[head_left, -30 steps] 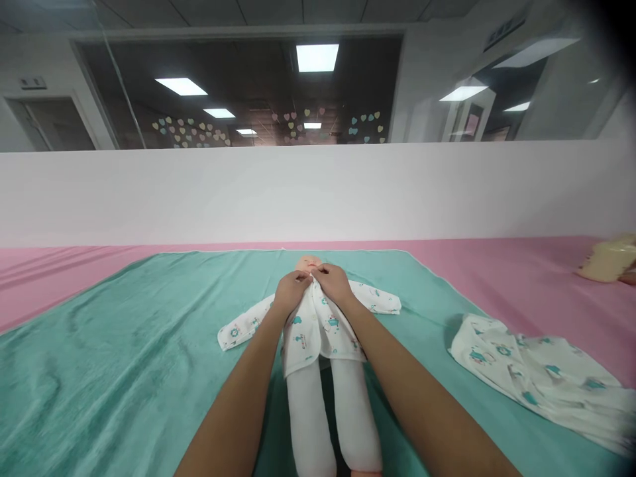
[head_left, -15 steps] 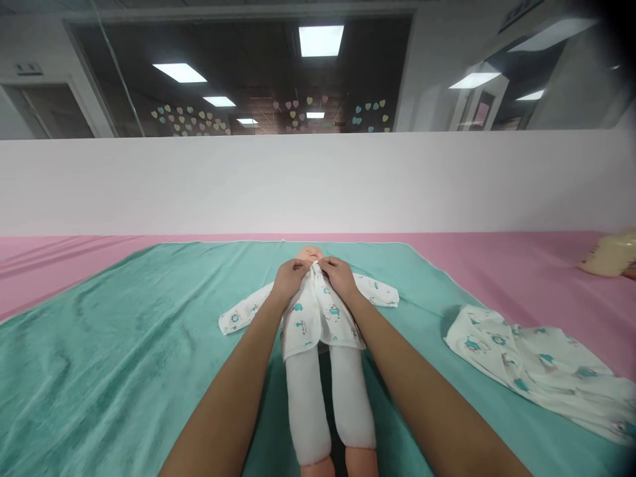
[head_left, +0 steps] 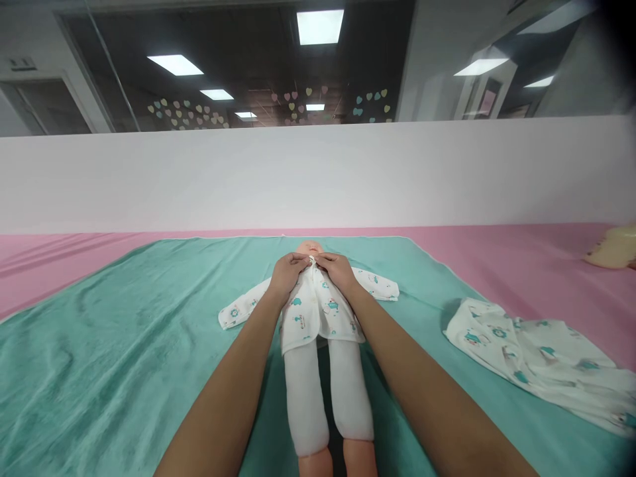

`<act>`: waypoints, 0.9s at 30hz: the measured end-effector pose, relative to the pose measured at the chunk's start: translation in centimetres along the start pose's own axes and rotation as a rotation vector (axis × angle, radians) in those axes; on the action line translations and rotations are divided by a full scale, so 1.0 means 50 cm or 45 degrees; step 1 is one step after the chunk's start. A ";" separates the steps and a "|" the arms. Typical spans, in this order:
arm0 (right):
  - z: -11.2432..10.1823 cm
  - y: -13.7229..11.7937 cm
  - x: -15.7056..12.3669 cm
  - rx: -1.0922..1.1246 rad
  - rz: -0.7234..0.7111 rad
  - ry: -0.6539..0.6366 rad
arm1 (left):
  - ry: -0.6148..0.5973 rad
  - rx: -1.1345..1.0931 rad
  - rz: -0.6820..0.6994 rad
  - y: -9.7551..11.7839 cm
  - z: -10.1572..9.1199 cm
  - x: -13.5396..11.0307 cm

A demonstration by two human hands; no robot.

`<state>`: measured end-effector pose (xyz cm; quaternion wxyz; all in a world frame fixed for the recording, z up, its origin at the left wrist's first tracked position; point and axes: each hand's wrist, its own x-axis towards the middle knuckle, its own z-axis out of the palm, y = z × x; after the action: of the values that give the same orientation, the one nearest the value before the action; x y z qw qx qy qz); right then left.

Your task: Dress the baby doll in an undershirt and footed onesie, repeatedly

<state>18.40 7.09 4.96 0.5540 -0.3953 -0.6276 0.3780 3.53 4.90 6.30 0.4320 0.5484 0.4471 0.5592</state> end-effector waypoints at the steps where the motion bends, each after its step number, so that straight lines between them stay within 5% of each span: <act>1: 0.000 0.003 0.002 0.010 0.001 -0.009 | -0.006 -0.010 -0.001 -0.001 0.000 0.000; 9: -0.002 0.014 0.007 0.147 0.039 -0.097 | 0.024 0.088 0.020 0.003 0.001 -0.004; 18: 0.011 -0.011 0.000 -0.035 -0.010 -0.146 | 0.021 0.267 0.006 0.023 0.000 -0.012; 27: 0.015 -0.011 0.001 -0.043 0.040 -0.189 | -0.022 0.035 -0.044 0.006 -0.009 -0.009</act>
<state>17.63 6.92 5.40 0.4932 -0.3851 -0.6670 0.4043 3.09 4.38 6.51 0.4381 0.5512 0.4604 0.5407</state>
